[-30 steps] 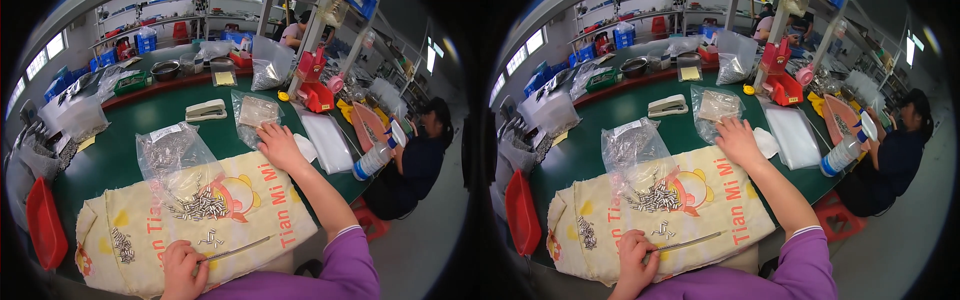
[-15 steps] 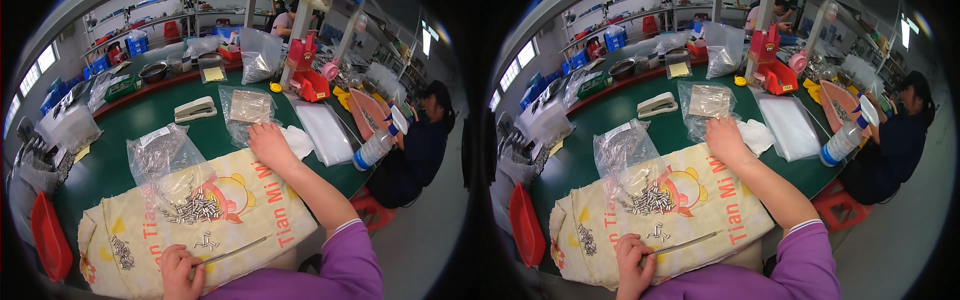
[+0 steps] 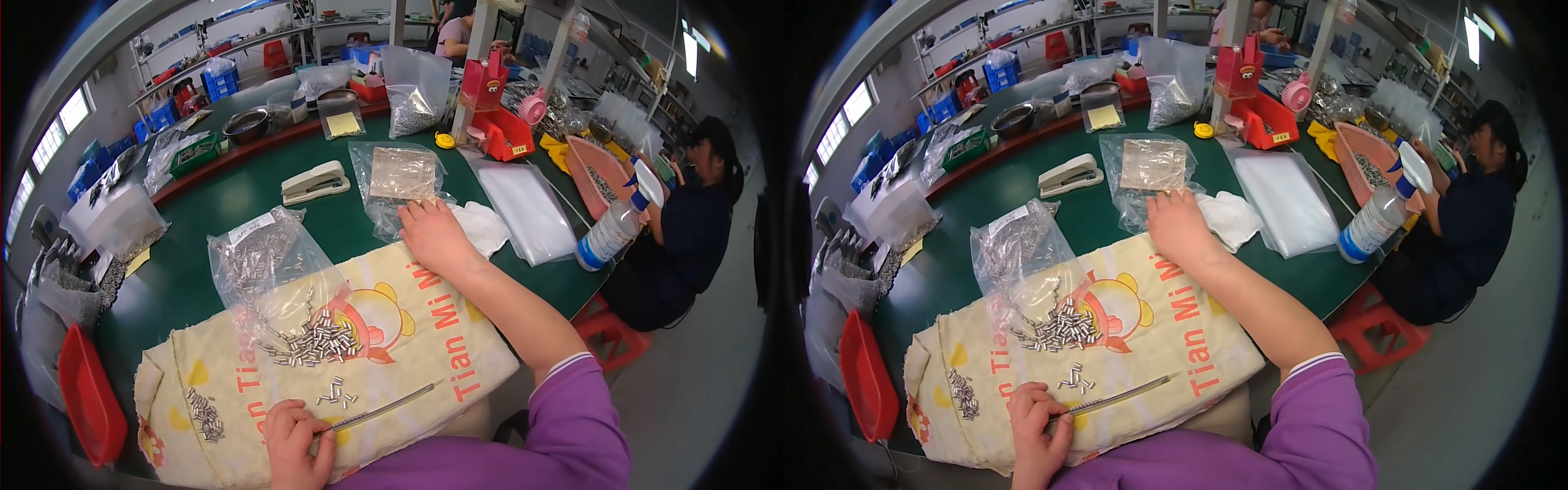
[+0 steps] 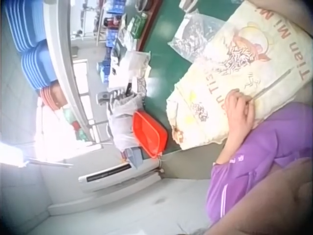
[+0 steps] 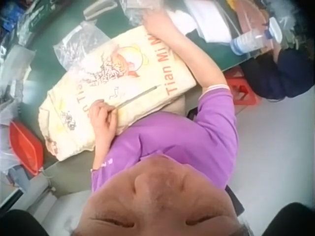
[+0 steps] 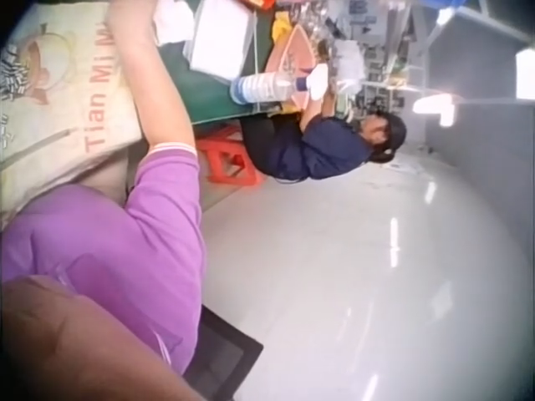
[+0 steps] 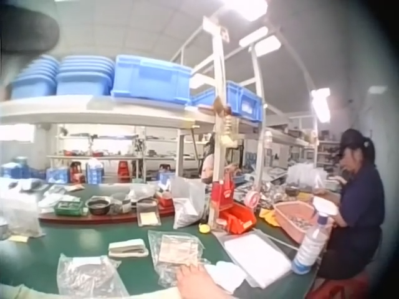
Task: Sorting small metal pins and placing them into plastic bags for packaging, then labeling the bags with a pen.
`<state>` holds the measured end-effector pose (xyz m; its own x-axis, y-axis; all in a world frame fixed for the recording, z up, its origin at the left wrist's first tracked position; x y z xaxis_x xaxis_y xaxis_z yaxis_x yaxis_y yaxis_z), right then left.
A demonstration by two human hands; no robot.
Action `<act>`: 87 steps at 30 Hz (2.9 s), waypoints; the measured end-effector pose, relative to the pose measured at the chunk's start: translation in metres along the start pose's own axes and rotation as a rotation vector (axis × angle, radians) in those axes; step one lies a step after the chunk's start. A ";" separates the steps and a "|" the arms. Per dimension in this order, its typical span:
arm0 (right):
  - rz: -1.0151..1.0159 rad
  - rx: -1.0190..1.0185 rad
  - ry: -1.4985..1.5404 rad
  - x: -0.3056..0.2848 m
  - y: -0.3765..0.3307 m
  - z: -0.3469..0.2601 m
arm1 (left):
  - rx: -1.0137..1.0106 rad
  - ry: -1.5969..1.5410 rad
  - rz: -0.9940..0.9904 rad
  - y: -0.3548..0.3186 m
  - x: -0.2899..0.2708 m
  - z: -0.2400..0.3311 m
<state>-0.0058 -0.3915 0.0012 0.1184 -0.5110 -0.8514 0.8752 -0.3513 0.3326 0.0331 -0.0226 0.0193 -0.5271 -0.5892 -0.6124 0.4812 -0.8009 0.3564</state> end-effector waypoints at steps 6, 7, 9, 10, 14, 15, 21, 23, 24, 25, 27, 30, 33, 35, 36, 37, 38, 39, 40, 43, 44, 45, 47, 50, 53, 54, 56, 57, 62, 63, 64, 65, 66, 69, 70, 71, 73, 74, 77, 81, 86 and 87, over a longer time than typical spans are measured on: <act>0.001 0.012 0.019 0.001 0.000 0.000 | 0.005 0.002 0.002 0.001 0.000 0.000; -0.012 0.012 0.026 0.001 0.000 -0.001 | 0.007 0.003 0.004 0.001 0.000 0.001; -0.020 0.009 0.043 0.002 0.001 0.000 | 0.005 -0.001 0.003 0.000 0.000 0.001; -0.029 0.004 0.060 0.003 0.001 0.000 | 0.002 -0.007 0.002 0.000 0.000 0.001; 0.007 0.003 0.062 0.004 0.000 0.001 | 0.003 -0.006 0.006 -0.001 0.000 0.001; 0.006 0.001 0.061 0.004 0.000 0.001 | 0.001 -0.004 0.007 -0.001 0.000 0.001; -0.032 0.011 0.057 -0.001 0.003 -0.001 | -0.008 -0.014 0.022 -0.001 0.000 0.001; -0.085 0.022 0.071 -0.005 0.005 -0.001 | -0.009 -0.018 0.029 -0.001 -0.001 -0.001; -0.095 0.028 0.082 -0.004 0.004 0.000 | 0.000 -0.026 0.024 -0.001 0.000 -0.002; -0.104 0.034 0.093 -0.004 0.003 0.001 | 0.009 -0.034 0.018 -0.002 0.001 -0.004; -0.095 0.051 0.120 -0.005 0.002 0.004 | 0.019 -0.025 0.017 -0.001 0.001 -0.005; -0.023 0.054 0.140 -0.015 -0.005 0.006 | 0.025 -0.016 0.021 -0.002 0.001 -0.004; 0.104 0.059 0.186 -0.039 -0.024 0.004 | 0.038 -0.011 0.022 -0.005 0.001 -0.003; 0.161 0.061 0.243 -0.068 -0.044 -0.005 | 0.035 -0.009 0.022 -0.007 0.001 -0.004; 0.156 0.048 0.413 -0.086 -0.055 -0.011 | 0.044 -0.007 0.025 -0.008 0.001 -0.005; 0.147 0.036 0.584 -0.101 -0.067 -0.018 | 0.050 -0.006 0.027 -0.008 0.001 -0.006; 0.156 -0.005 0.680 -0.110 -0.080 -0.026 | 0.030 -0.007 0.026 -0.007 0.001 -0.007; 0.158 -0.044 0.779 -0.120 -0.093 -0.035 | 0.039 -0.004 0.021 -0.005 0.001 -0.005; 0.131 -0.081 0.859 -0.129 -0.106 -0.044 | 0.038 0.000 0.010 -0.005 0.000 -0.005; 0.064 -0.122 0.958 -0.149 -0.131 -0.065 | 0.046 -0.008 0.025 -0.002 0.001 -0.006; 0.047 -0.133 0.954 -0.151 -0.137 -0.070 | 0.066 -0.013 0.036 0.000 0.001 -0.005; 0.043 -0.148 0.949 -0.151 -0.140 -0.075 | 0.067 -0.004 0.034 0.002 0.002 -0.005; 0.022 -0.161 0.964 -0.147 -0.145 -0.087 | 0.069 0.011 0.020 0.002 0.002 -0.005; 0.036 -0.183 0.979 -0.142 -0.145 -0.102 | 0.064 0.013 0.024 0.001 0.003 -0.007; 0.064 -0.164 0.947 -0.143 -0.142 -0.111 | 0.066 -0.003 0.030 -0.001 0.002 -0.008; 0.066 -0.163 0.943 -0.143 -0.142 -0.113 | 0.064 -0.001 0.032 -0.002 0.002 -0.008; 0.067 -0.165 0.941 -0.141 -0.142 -0.116 | 0.073 -0.001 0.031 -0.003 0.002 -0.008; 0.071 -0.167 0.941 -0.141 -0.142 -0.117 | 0.069 0.000 0.031 -0.004 0.002 -0.008; 0.089 -0.174 0.938 -0.140 -0.145 -0.119 | 0.075 -0.011 0.003 -0.004 -0.001 -0.004; 0.090 -0.169 0.946 -0.139 -0.146 -0.118 | 0.073 -0.012 0.003 -0.004 0.000 -0.004; 0.092 -0.165 0.954 -0.138 -0.146 -0.118 | 0.079 0.000 0.006 -0.003 0.000 -0.004; 0.090 -0.166 0.955 -0.138 -0.145 -0.118 | 0.086 0.012 0.009 -0.003 0.000 -0.004; 0.101 -0.161 0.952 -0.138 -0.144 -0.118 | 0.083 0.014 0.010 -0.003 0.000 -0.003; 0.115 -0.151 0.951 -0.137 -0.143 -0.119 | 0.066 0.052 0.031 -0.003 -0.001 -0.002; 0.119 -0.145 0.951 -0.136 -0.144 -0.119 | 0.062 0.056 0.023 -0.003 0.000 -0.003; 0.116 -0.146 0.953 -0.136 -0.144 -0.119 | 0.058 0.059 0.014 -0.004 0.000 -0.003; 0.159 -0.174 0.962 -0.137 -0.147 -0.118 | 0.059 0.066 -0.003 -0.006 -0.001 -0.002; 0.154 -0.174 0.966 -0.138 -0.149 -0.116 | 0.067 0.073 -0.019 -0.007 -0.001 -0.001; 0.175 -0.209 0.929 -0.141 -0.153 -0.115 | 0.114 0.129 -0.034 -0.011 -0.002 0.002; 0.185 -0.187 0.942 -0.137 -0.154 -0.115 | 0.124 0.124 -0.041 -0.011 -0.003 0.003; 0.114 -0.100 0.996 -0.137 -0.149 -0.121 | 0.030 0.068 -0.014 -0.004 0.001 0.003; 0.089 -0.074 1.003 -0.137 -0.148 -0.121 | 0.028 0.067 -0.013 -0.004 0.000 0.003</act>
<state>-0.0947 -0.1740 0.0196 0.4943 0.3745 -0.7845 0.8671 -0.2767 0.4142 0.0285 -0.0197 0.0197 -0.4841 -0.5712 -0.6628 0.4547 -0.8115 0.3672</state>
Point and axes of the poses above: each hand's wrist, its own y-axis towards the middle knuckle, its own x-axis out of the palm, z = x × y, the point moved 3 cm from there along y, towards the middle knuckle, and after that the axes turned 7 degrees about -y, right-handed, at the moved point
